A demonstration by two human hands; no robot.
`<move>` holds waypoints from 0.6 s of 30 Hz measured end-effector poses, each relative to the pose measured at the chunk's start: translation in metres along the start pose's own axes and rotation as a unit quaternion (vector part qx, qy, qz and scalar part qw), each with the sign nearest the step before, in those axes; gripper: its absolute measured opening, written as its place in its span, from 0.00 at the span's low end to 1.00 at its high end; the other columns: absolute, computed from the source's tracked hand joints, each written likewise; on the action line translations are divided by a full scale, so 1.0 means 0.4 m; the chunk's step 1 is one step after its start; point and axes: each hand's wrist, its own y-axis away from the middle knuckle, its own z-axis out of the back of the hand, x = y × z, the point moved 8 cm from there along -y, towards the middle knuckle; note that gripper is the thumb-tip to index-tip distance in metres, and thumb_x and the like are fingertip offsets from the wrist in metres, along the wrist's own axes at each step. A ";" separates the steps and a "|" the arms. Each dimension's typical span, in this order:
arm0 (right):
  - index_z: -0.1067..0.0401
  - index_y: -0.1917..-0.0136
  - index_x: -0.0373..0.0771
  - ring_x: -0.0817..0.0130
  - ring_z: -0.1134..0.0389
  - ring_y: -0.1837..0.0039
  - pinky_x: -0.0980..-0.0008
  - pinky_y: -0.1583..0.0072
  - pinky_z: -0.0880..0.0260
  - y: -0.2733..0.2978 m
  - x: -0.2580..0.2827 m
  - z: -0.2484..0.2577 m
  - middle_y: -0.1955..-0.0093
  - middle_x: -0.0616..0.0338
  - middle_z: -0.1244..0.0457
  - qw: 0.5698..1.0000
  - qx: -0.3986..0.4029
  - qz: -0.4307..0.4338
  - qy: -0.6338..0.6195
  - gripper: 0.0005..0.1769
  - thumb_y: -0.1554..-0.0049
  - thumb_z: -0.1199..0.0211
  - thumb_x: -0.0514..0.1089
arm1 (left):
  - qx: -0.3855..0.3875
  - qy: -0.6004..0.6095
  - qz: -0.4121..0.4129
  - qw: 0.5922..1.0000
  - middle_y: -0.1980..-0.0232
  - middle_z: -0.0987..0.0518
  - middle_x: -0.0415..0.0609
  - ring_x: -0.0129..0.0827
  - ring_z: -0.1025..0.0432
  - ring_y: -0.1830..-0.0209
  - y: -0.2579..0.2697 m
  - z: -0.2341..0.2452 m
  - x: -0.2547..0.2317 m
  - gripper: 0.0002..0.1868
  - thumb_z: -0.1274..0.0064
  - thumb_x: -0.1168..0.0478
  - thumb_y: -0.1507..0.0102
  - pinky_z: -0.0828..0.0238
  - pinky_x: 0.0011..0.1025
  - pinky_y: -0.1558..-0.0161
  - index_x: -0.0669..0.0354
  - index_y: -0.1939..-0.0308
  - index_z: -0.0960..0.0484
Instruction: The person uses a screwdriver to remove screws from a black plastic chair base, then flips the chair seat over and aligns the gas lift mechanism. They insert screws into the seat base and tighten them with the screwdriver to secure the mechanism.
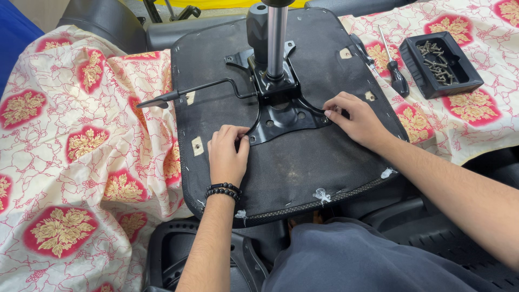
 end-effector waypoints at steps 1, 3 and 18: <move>0.26 0.48 0.36 0.70 0.36 0.54 0.70 0.51 0.35 0.001 0.000 0.000 0.55 0.61 0.38 1.000 0.000 -0.001 -0.001 0.07 0.39 0.37 0.40 | 0.001 0.000 0.003 1.000 0.59 0.20 0.39 0.31 0.28 0.56 0.000 -0.001 0.000 0.07 0.46 0.63 0.36 0.37 0.33 0.44 0.54 0.56 0.14; 0.26 0.48 0.36 0.69 0.35 0.53 0.69 0.52 0.35 0.001 0.000 -0.001 0.55 0.61 0.38 1.000 0.000 -0.002 -0.003 0.07 0.39 0.37 0.40 | 0.004 -0.001 0.008 1.000 0.59 0.20 0.39 0.31 0.28 0.56 0.000 -0.002 0.002 0.08 0.47 0.63 0.36 0.37 0.34 0.44 0.53 0.56 0.14; 0.26 0.46 0.36 0.71 0.35 0.51 0.70 0.49 0.35 0.004 0.001 0.009 0.53 0.59 0.39 0.999 0.014 0.004 -0.049 0.08 0.39 0.37 0.40 | -0.003 -0.008 -0.026 1.000 0.56 0.22 0.39 0.33 0.28 0.52 0.004 -0.003 -0.008 0.09 0.48 0.63 0.37 0.39 0.35 0.43 0.54 0.54 0.16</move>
